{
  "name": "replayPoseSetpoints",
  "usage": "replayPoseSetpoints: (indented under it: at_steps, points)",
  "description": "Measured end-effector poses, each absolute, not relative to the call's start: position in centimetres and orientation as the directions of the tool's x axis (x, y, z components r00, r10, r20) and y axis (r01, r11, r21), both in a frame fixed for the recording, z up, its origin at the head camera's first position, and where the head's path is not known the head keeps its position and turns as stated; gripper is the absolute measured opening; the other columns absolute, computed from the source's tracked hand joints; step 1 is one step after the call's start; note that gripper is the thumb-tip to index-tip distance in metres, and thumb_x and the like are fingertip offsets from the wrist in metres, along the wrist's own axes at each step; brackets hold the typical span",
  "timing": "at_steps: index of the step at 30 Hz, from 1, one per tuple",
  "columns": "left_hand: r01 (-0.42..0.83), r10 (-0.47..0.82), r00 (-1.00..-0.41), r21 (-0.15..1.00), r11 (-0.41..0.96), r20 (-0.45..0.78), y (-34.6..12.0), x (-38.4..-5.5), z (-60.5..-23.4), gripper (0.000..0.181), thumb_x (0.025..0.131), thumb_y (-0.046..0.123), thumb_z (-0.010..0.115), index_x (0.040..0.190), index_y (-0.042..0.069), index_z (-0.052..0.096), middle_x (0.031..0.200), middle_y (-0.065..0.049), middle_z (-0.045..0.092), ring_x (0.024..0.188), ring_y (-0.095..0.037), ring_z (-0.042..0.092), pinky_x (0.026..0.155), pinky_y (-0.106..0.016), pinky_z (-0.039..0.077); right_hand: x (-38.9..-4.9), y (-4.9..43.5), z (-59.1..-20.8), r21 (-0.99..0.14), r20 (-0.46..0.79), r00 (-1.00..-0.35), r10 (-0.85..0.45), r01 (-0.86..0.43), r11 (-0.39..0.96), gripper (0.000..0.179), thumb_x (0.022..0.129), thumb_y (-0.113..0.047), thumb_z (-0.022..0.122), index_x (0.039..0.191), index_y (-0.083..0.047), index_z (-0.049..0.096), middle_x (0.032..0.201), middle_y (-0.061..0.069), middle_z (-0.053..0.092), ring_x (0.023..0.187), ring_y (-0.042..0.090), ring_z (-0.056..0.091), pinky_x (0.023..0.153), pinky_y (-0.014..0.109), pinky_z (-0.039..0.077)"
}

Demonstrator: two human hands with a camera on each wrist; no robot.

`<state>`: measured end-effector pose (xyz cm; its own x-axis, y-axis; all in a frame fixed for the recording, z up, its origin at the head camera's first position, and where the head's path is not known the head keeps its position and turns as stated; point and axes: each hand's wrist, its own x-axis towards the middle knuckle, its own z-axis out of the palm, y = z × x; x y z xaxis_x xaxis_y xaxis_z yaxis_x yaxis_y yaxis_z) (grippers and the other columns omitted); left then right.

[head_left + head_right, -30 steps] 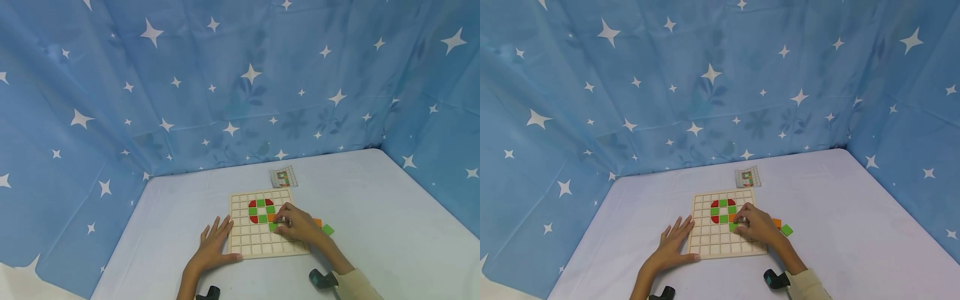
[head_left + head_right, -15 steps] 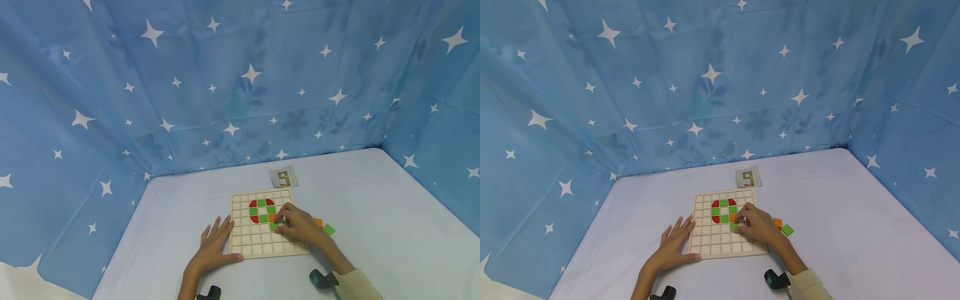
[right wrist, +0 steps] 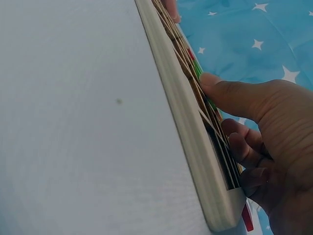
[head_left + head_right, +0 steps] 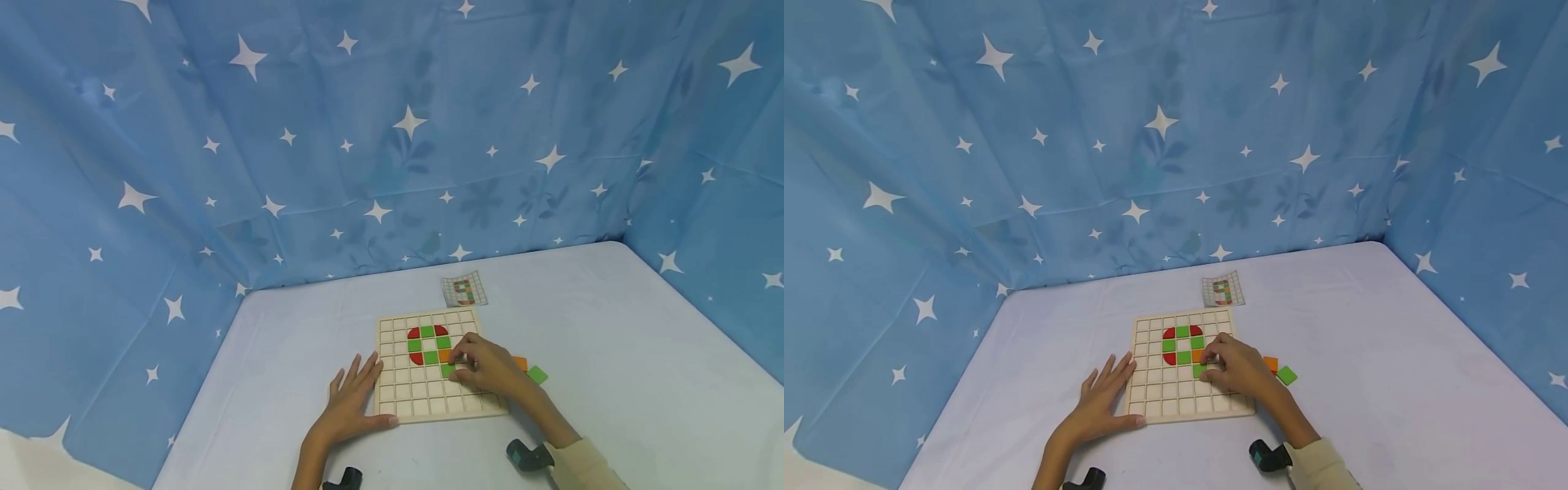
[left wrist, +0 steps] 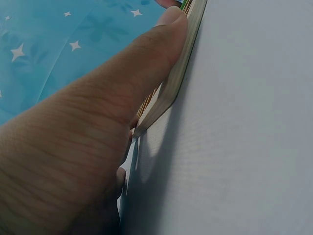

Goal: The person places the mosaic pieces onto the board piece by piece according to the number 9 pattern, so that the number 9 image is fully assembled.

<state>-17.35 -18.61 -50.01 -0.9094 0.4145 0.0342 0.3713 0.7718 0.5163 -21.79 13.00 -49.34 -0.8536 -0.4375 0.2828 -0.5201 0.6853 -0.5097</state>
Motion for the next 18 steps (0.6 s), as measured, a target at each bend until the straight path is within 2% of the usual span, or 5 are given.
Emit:
replayPoseSetpoints:
  at_steps: [18]
  points:
    - [0.360, 0.404, -0.914, 0.514, 0.779, 0.028, -18.48, -17.49, -50.13, 0.105, 0.074, 0.066, 0.071, 0.155, 0.015, 0.029, 0.165, 0.000, 0.018, 0.153, -0.036, 0.005, 0.116, -0.064, 0.003, -21.74, 13.26, -49.16, -0.549, 0.263, -0.858, -0.442, -0.510, 0.662, 0.025, 0.078, -0.034, 0.082, 0.093, -0.019, 0.069, 0.090, -0.008, 0.057, 0.074, 0.002, 0.048, 0.063, 0.018, 0.042]
